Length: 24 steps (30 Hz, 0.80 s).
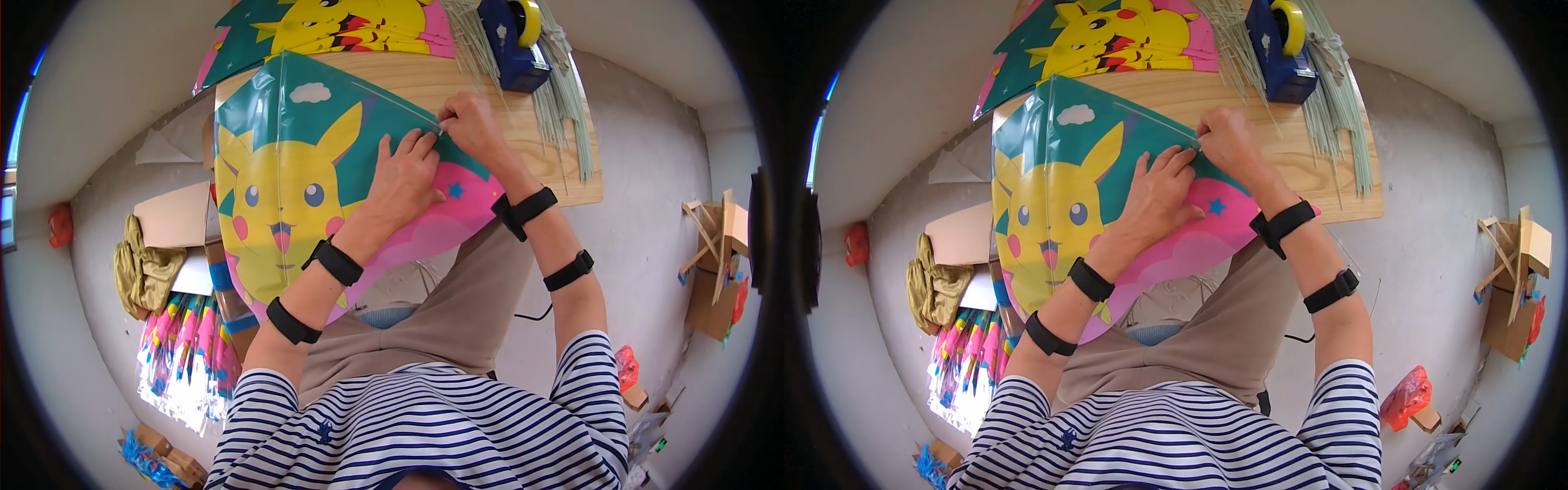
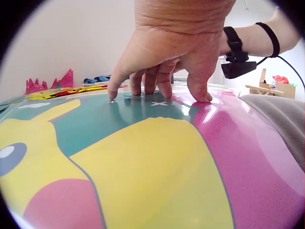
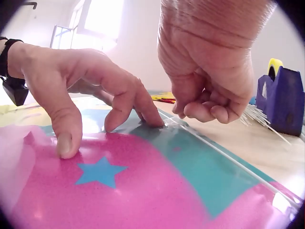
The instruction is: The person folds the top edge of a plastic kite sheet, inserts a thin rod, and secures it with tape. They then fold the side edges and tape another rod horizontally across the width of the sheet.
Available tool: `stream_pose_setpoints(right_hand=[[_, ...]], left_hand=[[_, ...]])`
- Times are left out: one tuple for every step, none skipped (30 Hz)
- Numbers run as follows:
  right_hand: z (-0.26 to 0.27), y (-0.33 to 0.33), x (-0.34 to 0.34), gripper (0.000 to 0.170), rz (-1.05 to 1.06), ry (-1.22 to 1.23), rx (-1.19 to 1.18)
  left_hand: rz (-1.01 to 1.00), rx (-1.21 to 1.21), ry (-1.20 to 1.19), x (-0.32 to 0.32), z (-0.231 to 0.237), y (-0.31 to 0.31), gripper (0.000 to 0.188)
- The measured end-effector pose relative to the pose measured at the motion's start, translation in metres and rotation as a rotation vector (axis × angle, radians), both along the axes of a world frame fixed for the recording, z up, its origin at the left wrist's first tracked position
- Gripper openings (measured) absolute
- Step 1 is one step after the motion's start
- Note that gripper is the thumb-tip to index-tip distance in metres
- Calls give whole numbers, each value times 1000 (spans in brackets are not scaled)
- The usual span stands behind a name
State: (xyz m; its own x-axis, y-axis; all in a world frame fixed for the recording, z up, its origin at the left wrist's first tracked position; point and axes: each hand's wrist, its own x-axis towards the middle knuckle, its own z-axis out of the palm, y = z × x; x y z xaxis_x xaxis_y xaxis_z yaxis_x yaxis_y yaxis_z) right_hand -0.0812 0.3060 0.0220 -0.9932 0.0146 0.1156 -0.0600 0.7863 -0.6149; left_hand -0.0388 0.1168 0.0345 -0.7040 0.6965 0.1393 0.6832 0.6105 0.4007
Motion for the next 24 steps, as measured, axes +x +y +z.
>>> stream_pose_setpoints(right_hand=[[0,-1,1,9,-3,1,6],[-1,-1,1,10,-16,5,-24],[-2,0,2,12,-29,9,-55],[-3,0,2,14,-42,12,-85],[-2,0,2,15,-39,9,-71],[-2,1,2,15,-37,6,-56],[-1,1,2,15,-36,4,-40],[-2,2,2,15,-31,8,-46],[-6,3,2,15,-24,13,-52],[-6,1,2,15,-16,18,-59],[-6,0,2,15,-18,11,-56],[-5,-1,3,15,-21,5,-52],[-4,-2,4,15,-26,-1,-48],[-3,-2,4,15,-32,-15,-51],[-2,-3,4,15,-39,-30,-54],[-2,-3,5,15,-46,-44,-57],[-2,-3,5,15,-44,-41,-54],[-3,-4,5,15,-42,-38,-51],[-4,-4,5,14,-39,-34,-47],[-5,-5,5,14,-39,-21,-46],[-7,-5,6,13,-39,-9,-44],[-8,-6,6,13,-39,3,-41],[-8,-6,7,12,-43,6,-43],[-9,-7,7,12,-47,10,-43]], left_hand=[[0,4,-3,0,0,0,59],[-1,7,-5,0,0,0,59],[-3,11,-8,0,-1,0,59],[-2,8,-10,0,0,-1,60],[-1,5,-11,0,0,0,60],[-1,3,-13,0,0,0,60],[1,0,-10,1,0,0,60],[3,-3,-7,1,-1,0,61],[7,-6,-3,1,-1,0,61],[5,-1,-4,0,-1,0,61],[3,3,-7,1,0,-1,61],[0,8,-9,1,0,-1,61],[2,10,-4,1,-1,-1,61],[3,13,1,1,-1,0,61],[5,16,6,1,-2,0,61],[6,19,12,1,-3,0,62],[7,22,18,1,-5,0,63],[9,25,25,1,-5,0,64],[8,24,27,1,-5,0,64],[7,24,29,1,-5,0,64],[7,23,29,1,-5,0,64],[8,18,24,1,-4,0,63],[8,14,19,1,-4,0,62],[8,10,15,1,-4,0,61]])
